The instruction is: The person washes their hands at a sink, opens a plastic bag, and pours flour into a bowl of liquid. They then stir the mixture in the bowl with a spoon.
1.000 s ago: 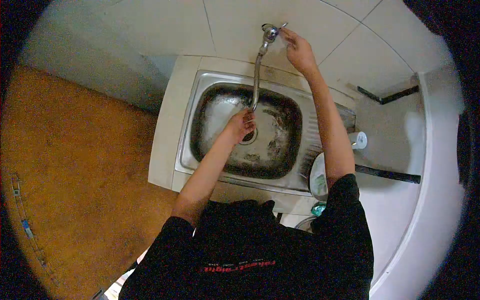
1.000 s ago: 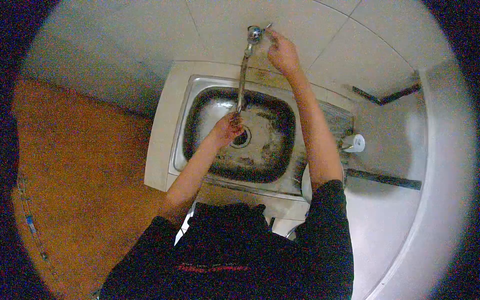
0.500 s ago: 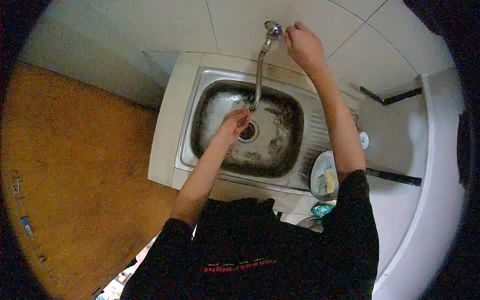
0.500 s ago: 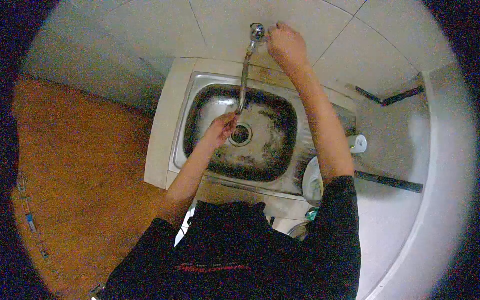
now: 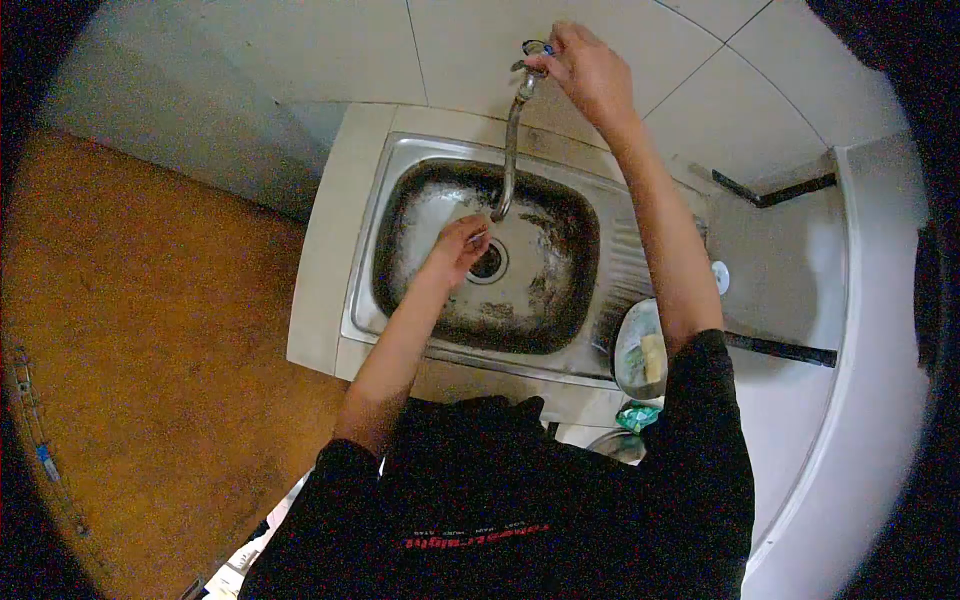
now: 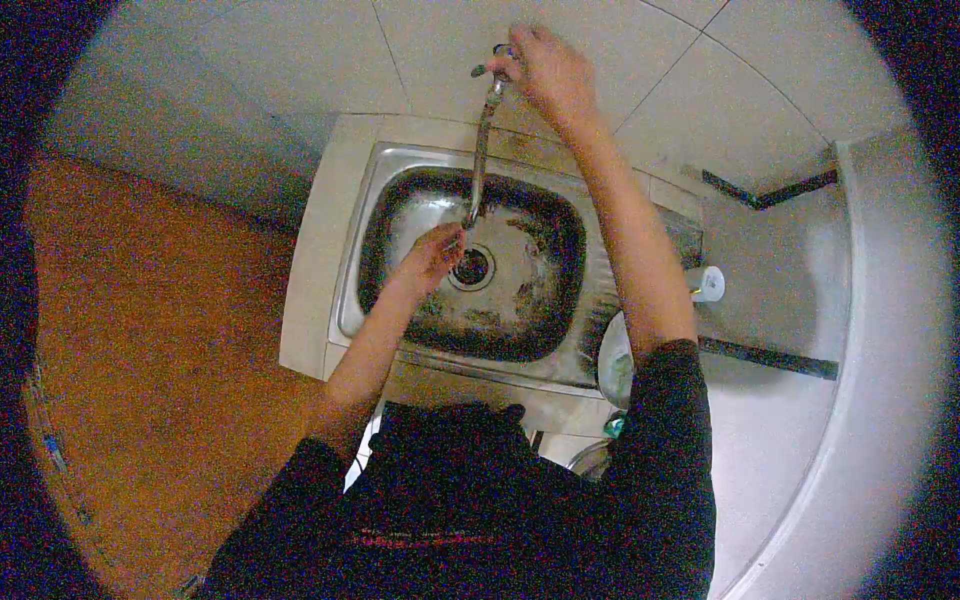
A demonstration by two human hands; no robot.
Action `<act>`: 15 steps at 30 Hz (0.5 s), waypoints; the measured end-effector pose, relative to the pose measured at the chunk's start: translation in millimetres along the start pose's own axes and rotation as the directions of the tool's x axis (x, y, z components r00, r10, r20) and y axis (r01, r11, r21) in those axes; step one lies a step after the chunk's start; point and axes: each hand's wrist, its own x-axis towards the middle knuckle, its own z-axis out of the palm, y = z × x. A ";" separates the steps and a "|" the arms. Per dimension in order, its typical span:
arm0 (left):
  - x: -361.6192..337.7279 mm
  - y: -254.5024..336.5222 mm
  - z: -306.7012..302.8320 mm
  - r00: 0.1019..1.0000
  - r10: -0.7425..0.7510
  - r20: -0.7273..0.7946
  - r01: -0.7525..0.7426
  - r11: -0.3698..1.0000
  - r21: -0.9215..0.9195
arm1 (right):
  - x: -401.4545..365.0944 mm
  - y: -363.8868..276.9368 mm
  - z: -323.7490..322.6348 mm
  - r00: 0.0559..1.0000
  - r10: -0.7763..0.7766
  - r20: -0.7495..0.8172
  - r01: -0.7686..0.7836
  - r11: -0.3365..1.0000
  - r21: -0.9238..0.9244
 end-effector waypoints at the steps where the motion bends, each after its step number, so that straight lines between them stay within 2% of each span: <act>1: 1.1 -0.6 -2.3 0.999 -0.020 -0.037 0.019 1.000 -0.011 | 6.8 3.0 0.5 0.999 -0.035 -0.034 0.036 0.999 0.004; 3: -0.1 -4.0 -5.2 0.998 -0.019 -0.052 0.019 1.000 -0.011 | 17.8 9.2 1.6 0.994 -0.075 -0.076 0.075 0.997 0.007; 5: 1.5 -1.0 -8.7 0.997 -0.021 -0.069 0.019 1.000 -0.017 | 24.6 17.1 5.1 0.977 -0.214 -0.022 0.214 0.977 -0.012; 8: -1.5 -2.5 -10.6 0.999 -0.015 -0.030 0.014 0.999 -0.029 | 27.4 19.9 4.7 0.967 -0.253 0.036 0.254 0.967 -0.016; 9: -0.8 -0.4 -4.4 0.998 -0.014 -0.054 0.014 1.000 -0.004 | 24.7 15.9 0.2 0.967 -0.249 0.047 0.249 0.968 -0.008; 11: 0.5 -3.4 -4.9 0.997 -0.016 -0.077 0.017 1.000 0.022 | 23.2 6.4 -12.5 0.977 -0.162 0.138 0.132 0.971 0.199; 15: -5.0 -3.8 -4.5 0.997 -0.022 -0.070 0.020 0.999 -0.028 | 19.9 3.2 -13.8 0.974 -0.195 0.112 0.172 0.968 0.185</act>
